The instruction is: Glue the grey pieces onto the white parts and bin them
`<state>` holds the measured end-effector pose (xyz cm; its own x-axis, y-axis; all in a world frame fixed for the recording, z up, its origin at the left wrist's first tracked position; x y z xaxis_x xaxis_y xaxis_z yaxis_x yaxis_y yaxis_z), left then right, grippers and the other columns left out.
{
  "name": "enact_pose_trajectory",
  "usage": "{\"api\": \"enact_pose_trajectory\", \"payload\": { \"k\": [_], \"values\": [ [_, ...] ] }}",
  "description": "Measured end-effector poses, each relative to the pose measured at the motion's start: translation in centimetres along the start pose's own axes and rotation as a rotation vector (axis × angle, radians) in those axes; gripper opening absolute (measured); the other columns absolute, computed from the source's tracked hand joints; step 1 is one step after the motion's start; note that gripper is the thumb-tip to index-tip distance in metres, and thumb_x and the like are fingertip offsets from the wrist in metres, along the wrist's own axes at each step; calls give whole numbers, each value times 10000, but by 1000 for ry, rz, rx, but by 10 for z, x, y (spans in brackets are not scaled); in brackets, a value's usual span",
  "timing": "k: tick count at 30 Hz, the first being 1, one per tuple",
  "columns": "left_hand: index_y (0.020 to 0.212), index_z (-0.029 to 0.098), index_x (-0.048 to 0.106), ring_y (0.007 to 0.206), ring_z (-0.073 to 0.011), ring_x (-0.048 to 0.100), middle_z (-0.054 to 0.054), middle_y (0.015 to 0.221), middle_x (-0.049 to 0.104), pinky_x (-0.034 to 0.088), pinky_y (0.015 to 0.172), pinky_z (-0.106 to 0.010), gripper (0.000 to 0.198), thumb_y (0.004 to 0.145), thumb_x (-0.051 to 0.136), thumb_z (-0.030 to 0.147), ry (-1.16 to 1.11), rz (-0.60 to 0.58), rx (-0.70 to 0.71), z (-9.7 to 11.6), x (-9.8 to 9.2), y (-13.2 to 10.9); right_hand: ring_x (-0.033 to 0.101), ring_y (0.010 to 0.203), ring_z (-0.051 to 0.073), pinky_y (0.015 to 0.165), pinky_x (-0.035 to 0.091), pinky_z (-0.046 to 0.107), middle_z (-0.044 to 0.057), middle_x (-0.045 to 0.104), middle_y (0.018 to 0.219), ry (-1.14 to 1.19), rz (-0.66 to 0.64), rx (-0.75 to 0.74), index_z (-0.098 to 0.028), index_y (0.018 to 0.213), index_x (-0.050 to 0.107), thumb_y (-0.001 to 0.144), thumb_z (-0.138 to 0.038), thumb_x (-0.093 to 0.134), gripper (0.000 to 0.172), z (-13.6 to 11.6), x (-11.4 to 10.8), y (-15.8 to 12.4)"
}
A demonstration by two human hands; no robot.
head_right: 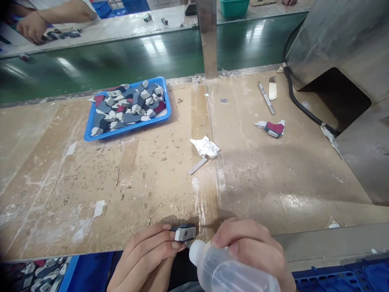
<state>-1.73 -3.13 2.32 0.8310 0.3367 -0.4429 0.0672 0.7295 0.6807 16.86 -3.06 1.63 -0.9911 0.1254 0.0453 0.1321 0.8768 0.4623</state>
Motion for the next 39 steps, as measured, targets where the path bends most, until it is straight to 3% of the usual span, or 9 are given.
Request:
{"api": "enact_pose_trajectory", "payload": {
  "k": [3,8,14,19,22,25,28,35,39],
  "values": [
    [838,103,726,912,-133,693,1,896,720,602,773,-259,98,829,768,15,-7,6,-5,0,1,-2,661,865,168,813,594,284,44,685,986,70,-31,-61,-161,1057,620,981,-117,535,122,-2,1,3],
    [846,100,734,913,-133,694,-3,894,726,603,774,-263,129,815,765,-21,-14,22,1,-2,1,-7,648,885,140,829,596,240,28,678,981,7,-81,-35,-172,890,588,931,9,506,203,2,0,3],
    [821,102,736,855,-144,697,-10,836,732,615,735,-274,138,799,767,-31,-10,30,-16,0,-1,-6,661,867,181,785,618,330,42,711,1020,-17,-69,-129,-156,1139,615,834,78,492,403,2,-8,-8],
    [798,113,736,826,-149,703,-8,803,735,621,715,-269,137,801,760,-23,-7,51,-21,0,-1,-3,688,782,216,706,629,390,57,730,943,-33,-88,-154,-210,1206,636,946,-80,552,303,5,-13,-11],
    [810,118,743,824,-153,712,-6,801,742,630,714,-266,144,785,775,-21,16,43,-14,-1,-1,-4,675,746,203,673,627,373,53,715,926,79,-23,-137,-192,1144,668,969,-135,567,210,4,-15,-3],
    [809,144,749,835,-160,730,4,801,753,643,707,-257,144,776,801,14,49,40,18,-1,-2,-8,601,662,160,550,559,310,21,658,872,271,173,-35,-179,1015,679,951,-231,634,94,11,-21,6],
    [811,176,746,823,-179,760,11,765,758,669,706,-279,111,870,732,83,50,25,103,2,-6,-16,527,674,153,513,479,288,24,586,897,405,345,107,-194,1015,653,892,-526,683,356,23,-26,5],
    [916,195,754,828,-202,782,-11,849,789,671,800,-331,172,930,632,73,164,-181,216,5,-16,-18,532,765,187,597,497,311,37,571,883,352,356,60,-193,1027,638,907,-499,684,332,23,-21,6],
    [891,167,729,929,-208,750,-22,887,763,619,918,-396,211,808,725,-27,72,-196,80,0,-18,1,579,833,208,649,503,324,41,601,888,218,374,12,-195,1068,656,908,-472,662,320,21,-14,9]
  ]
}}
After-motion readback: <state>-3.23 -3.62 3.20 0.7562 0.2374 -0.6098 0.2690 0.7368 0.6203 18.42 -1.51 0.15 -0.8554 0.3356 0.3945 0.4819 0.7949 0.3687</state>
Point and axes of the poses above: each hand's wrist, its own y-axis towards the middle knuckle, its own x-axis out of the palm, z = x × y, the point moved 7 cm from there along y, towards the middle knuckle
